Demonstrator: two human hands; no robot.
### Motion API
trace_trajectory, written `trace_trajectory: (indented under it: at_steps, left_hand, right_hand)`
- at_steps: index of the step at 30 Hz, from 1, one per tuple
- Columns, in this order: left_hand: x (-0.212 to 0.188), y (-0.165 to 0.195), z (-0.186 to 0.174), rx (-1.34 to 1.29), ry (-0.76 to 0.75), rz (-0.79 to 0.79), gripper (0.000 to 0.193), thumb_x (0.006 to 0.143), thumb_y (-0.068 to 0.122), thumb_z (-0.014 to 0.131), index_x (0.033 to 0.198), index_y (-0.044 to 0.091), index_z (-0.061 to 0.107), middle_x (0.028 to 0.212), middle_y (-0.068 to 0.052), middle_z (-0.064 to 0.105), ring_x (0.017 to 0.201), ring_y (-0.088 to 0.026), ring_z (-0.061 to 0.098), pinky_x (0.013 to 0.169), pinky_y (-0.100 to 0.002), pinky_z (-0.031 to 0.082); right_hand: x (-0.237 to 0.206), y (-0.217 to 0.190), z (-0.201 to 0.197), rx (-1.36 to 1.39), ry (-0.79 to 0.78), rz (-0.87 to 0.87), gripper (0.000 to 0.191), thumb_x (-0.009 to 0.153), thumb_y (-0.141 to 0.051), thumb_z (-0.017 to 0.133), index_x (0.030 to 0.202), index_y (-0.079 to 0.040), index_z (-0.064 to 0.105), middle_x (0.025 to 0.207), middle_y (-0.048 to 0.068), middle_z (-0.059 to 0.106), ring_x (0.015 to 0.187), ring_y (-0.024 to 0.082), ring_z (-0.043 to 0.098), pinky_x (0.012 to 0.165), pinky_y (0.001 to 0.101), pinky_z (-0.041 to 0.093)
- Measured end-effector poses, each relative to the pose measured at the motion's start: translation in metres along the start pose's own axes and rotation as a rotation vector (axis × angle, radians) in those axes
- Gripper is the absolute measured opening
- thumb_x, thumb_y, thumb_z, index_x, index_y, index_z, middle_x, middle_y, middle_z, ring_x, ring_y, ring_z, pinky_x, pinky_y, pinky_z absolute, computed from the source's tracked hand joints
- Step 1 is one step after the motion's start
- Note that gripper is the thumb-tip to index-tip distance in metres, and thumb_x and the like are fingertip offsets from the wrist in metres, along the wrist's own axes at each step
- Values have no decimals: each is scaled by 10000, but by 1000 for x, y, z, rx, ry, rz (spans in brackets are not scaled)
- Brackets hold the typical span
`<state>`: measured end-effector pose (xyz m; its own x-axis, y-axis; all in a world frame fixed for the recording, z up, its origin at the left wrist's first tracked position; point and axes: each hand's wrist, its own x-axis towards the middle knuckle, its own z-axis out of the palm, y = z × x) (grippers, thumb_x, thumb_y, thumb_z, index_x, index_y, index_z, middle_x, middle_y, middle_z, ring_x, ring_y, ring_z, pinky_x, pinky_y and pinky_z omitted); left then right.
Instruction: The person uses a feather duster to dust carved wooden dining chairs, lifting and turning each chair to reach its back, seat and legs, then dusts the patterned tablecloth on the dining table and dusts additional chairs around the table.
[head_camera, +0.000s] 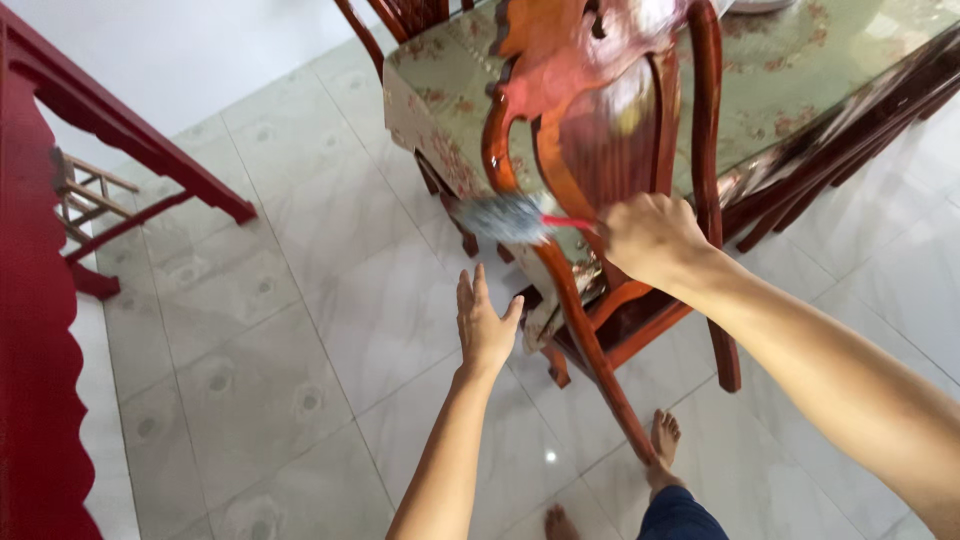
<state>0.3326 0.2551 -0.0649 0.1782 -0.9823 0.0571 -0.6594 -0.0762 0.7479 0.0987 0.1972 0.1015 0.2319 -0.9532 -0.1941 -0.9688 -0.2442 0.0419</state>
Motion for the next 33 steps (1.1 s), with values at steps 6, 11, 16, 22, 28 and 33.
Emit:
trace_trajectory:
  at_steps: [6,11,16,22,28,33]
  left_hand:
    - [52,43,21,-47,101,120,993,866,323,795,1600,55,182,1631,-315,187,1520,-449,213,1203,-511,273]
    - [95,90,27,-47,338,214,1017,845,261,807,1606,22,176,1633,-324,221,1536,-485,213,1233,-522,265]
    - [138,147,23,162,505,178,1064,789,289,828,1585,4,183,1611,-357,179,1503,-503,184,1185,-609,211]
    - [180,205,39,394,564,231,1008,829,324,790,1599,26,211,1638,-331,162,1534,-515,135,1208,-671,163]
    - [211,240,63,488,546,318,985,810,301,810,1582,63,246,1651,-344,67,1541,-535,64,1210,-706,116]
    - [228,256,77,591,470,330,1001,828,307,816,1616,68,249,1651,-348,40,1539,-530,35,1200,-717,110]
  right_hand:
    - [82,65,-5,173,288,23,372,1144,-326,393,1210,-20,594,768,207,689,719,385,714,645,509,569]
    - [106,148,91,371,233,-190,235,1040,-207,411,1116,-41,558,893,206,686,824,397,716,709,508,574]
    - [169,177,136,856,461,-136,262,1063,-244,481,1092,-11,597,969,282,658,980,513,622,767,539,501]
    - [240,139,102,1221,621,-387,220,1064,-119,461,961,-37,638,880,179,700,845,351,685,780,404,554]
    - [228,174,146,1181,558,-359,244,1090,-187,472,1003,2,601,787,133,615,755,271,599,674,392,500]
    - [213,219,182,1498,407,168,376,1121,-309,449,888,-32,553,666,41,485,590,139,440,527,363,382]
